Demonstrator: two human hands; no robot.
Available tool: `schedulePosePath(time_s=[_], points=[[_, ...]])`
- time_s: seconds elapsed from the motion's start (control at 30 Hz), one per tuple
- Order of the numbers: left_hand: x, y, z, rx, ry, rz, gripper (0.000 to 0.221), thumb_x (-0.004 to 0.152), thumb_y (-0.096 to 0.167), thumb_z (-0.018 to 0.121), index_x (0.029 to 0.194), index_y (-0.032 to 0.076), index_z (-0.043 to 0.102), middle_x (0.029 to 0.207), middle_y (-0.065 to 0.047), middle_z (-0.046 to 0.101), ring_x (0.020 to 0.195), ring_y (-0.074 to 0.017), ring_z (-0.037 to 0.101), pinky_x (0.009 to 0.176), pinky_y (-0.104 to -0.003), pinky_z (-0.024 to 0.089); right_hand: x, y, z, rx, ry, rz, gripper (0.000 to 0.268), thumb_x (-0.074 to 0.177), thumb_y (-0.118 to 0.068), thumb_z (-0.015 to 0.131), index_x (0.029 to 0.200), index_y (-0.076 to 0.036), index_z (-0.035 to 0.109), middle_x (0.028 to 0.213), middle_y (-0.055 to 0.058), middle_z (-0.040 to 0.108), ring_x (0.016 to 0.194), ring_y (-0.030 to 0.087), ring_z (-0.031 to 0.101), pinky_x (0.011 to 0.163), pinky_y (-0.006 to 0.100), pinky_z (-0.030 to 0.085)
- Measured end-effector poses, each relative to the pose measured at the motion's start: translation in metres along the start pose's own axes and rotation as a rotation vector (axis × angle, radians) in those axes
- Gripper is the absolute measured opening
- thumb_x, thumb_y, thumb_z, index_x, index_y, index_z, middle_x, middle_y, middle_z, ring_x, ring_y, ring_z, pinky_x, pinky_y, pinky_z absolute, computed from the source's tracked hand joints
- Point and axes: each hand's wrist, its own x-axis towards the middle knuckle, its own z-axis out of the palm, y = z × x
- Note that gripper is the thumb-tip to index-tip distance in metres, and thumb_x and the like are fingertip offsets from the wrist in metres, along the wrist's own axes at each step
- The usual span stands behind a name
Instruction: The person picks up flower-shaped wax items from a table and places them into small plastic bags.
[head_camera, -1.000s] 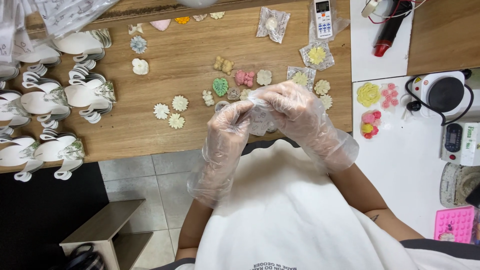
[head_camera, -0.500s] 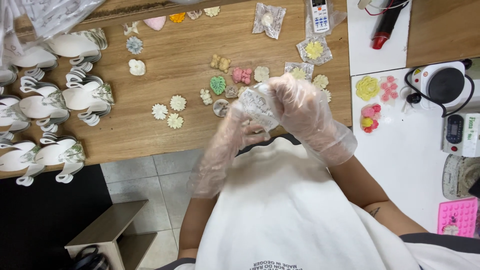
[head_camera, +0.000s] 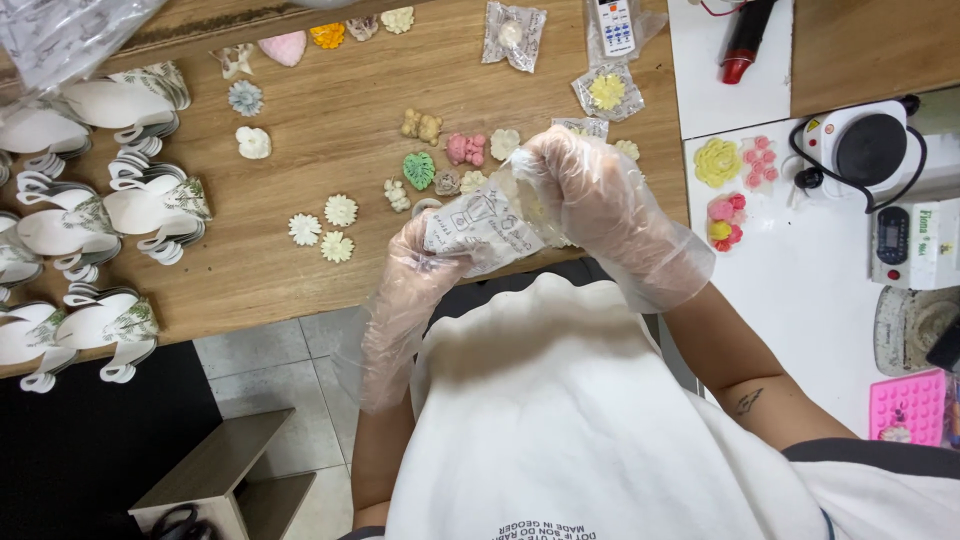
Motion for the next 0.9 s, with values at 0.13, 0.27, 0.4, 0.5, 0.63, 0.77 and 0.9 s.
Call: schedulePosePath(time_s=[0.13,0.27,0.4,0.5,0.63,0.77,0.9], points=[[0.007,0.009,0.000,0.139,-0.070,0.071,0.029,0.094,-0.003,0.077,0.121,0.002,0.066,0.119,-0.009,0.074,0.109,-0.0124,0.069,0.098,-0.031,0.059,0.014,-0.008,-0.022,0.016,-0.020,-0.063,0.010,0.102,0.000,0.066,0.105,-0.007,0.060,0.091,0.012,0.065,0.081,0.031,0.067,0.072,0.040,0.055],[0.025,0.011,0.008,-0.163,0.087,-0.030,0.066,0.086,0.032,0.073,0.141,0.008,0.045,0.136,-0.019,0.058,0.116,-0.0285,0.066,0.096,-0.045,0.061,0.024,-0.026,-0.037,-0.336,-0.158,-0.241,0.008,0.100,-0.007,0.071,0.100,-0.009,0.064,0.083,0.006,0.063,0.078,0.024,0.066,0.073,0.038,0.055],[0.035,0.001,0.022,-0.857,-0.189,-0.410,0.112,0.081,0.078,0.056,0.160,0.005,0.024,0.149,-0.029,0.044,0.131,-0.0449,0.056,0.103,-0.059,0.056,0.017,-0.039,-0.035,-0.661,-0.311,-0.546,0.006,0.100,-0.018,0.072,0.102,-0.018,0.067,0.087,-0.003,0.062,0.087,0.014,0.066,0.079,0.032,0.059],[0.039,-0.004,0.031,-0.963,-0.347,-0.259,0.109,0.093,0.071,0.055,0.169,0.002,0.018,0.157,-0.031,0.041,0.139,-0.0419,0.051,0.114,-0.055,0.052,0.001,-0.045,-0.029,-0.620,-0.189,-0.756,0.010,0.097,-0.022,0.072,0.105,-0.021,0.067,0.095,-0.005,0.061,0.095,0.015,0.065,0.079,0.032,0.059],[0.032,0.022,0.046,-0.818,-0.324,0.003,0.098,0.102,0.060,0.059,0.172,0.008,0.016,0.158,-0.031,0.040,0.139,-0.0407,0.051,0.115,-0.053,0.050,-0.022,-0.027,-0.030,-0.605,-0.140,-0.790,0.007,0.101,-0.025,0.069,0.105,-0.021,0.065,0.101,-0.002,0.060,0.097,0.017,0.066,0.080,0.034,0.059],[0.018,0.049,0.057,-0.734,-0.224,0.132,0.085,0.106,0.050,0.058,0.170,0.012,0.016,0.158,-0.030,0.040,0.141,-0.0401,0.051,0.115,-0.055,0.050,-0.058,-0.008,-0.016,0.082,0.102,-0.310,0.013,0.112,-0.023,0.057,0.117,-0.011,0.058,0.109,0.004,0.061,0.098,0.016,0.067,0.085,0.034,0.059],[0.009,0.057,0.073,-0.725,-0.113,0.156,0.080,0.108,0.047,0.055,0.168,0.009,0.019,0.158,-0.030,0.042,0.143,-0.0393,0.051,0.117,-0.053,0.050,-0.082,0.004,0.015,0.600,0.208,0.452,0.017,0.111,-0.019,0.054,0.123,-0.007,0.058,0.103,0.004,0.065,0.090,0.010,0.063,0.080,0.026,0.057]])
